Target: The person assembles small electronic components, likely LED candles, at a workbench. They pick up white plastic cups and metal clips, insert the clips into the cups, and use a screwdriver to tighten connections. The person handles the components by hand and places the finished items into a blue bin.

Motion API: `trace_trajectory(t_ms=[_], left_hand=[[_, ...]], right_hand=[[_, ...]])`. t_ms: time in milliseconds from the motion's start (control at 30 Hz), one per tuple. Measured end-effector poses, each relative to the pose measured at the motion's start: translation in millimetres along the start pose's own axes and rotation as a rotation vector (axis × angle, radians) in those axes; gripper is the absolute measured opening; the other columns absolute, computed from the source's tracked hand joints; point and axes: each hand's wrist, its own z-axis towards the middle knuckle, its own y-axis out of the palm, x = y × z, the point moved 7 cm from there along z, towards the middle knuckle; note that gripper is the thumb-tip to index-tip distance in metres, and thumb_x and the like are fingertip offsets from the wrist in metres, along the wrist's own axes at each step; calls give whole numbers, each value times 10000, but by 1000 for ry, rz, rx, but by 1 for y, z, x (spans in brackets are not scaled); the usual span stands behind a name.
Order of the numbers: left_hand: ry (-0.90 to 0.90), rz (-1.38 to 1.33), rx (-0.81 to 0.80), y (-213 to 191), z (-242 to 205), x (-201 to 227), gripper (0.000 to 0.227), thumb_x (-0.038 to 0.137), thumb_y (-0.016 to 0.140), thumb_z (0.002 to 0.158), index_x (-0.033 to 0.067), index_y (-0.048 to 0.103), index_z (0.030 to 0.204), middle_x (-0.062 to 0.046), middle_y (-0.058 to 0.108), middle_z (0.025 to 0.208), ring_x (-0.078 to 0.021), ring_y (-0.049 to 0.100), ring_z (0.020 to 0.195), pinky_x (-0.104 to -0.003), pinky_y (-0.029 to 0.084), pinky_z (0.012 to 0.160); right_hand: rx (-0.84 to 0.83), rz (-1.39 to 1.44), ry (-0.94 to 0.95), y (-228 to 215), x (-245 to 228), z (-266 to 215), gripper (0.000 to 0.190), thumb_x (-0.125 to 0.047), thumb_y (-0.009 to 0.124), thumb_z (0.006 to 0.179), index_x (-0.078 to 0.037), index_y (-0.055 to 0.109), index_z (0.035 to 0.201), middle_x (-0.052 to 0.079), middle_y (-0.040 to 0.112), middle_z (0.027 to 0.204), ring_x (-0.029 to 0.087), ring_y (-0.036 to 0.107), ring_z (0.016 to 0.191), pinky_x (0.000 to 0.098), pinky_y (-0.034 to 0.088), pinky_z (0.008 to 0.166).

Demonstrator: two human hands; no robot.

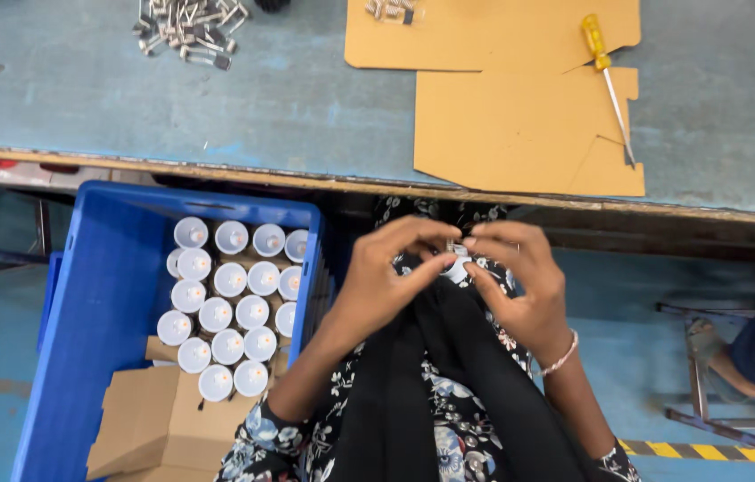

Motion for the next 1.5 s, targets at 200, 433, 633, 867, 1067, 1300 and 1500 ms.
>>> trace_trajectory(t_ms=[200, 433, 633, 867, 1067, 1300, 1500], left_hand=[[-23, -82, -48, 17, -5, -13, 182, 78, 720, 933, 13, 759, 1098, -85, 722, 1067, -143, 728, 932, -255, 591, 819], [-188, -126, 16, 31, -13, -48, 129, 104, 740, 938, -8, 762, 999, -69, 716, 926, -119, 682, 809, -246, 544, 708], [-363, -442, -1, 46, -13, -85, 217, 201, 743, 967, -15, 739, 993, -9, 668, 774, -43, 567, 676, -193, 437, 604], [-447, -669, -41, 48, -11, -84, 238, 230, 747, 961, -7, 729, 987, 11, 670, 778, -29, 563, 662, -193, 437, 569], [-404, -721, -50, 44, -10, -76, 225, 216, 728, 986, -8, 727, 1000, -1, 667, 789, -35, 567, 676, -194, 441, 582], [-437, -709, -64, 43, -13, -77, 232, 231, 721, 981, 2, 732, 1012, -6, 679, 799, -38, 573, 681, -196, 458, 595], [-486, -744, -63, 47, -15, -79, 232, 234, 736, 977, 2, 727, 980, -14, 678, 794, -44, 565, 667, -206, 461, 590]], right_hand=[[22, 92, 148, 6, 13, -14, 106, -8, 741, 886, -24, 737, 991, 78, 741, 984, 180, 710, 911, 287, 562, 813], [-185, 265, 394, 28, 52, -40, 132, -93, 701, 919, -1, 750, 1000, 56, 766, 843, 127, 735, 739, 249, 571, 690], [-398, 740, 730, 41, 91, -61, 153, -96, 685, 965, 46, 710, 1016, 80, 742, 840, 114, 670, 708, 250, 546, 644], [-396, 915, 734, 28, 84, -60, 197, -77, 687, 959, 71, 706, 1088, 123, 751, 880, 135, 690, 723, 263, 565, 657], [-379, 946, 710, 28, 74, -55, 287, -92, 672, 962, 77, 693, 1193, 156, 770, 941, 169, 733, 770, 274, 581, 676], [-382, 802, 700, 21, 62, -51, 309, -159, 590, 1022, 54, 704, 1215, 146, 777, 914, 157, 714, 717, 259, 555, 611], [-371, 822, 709, 15, 53, -51, 321, -188, 545, 1044, 48, 703, 1193, 148, 778, 900, 155, 721, 712, 256, 549, 605]])
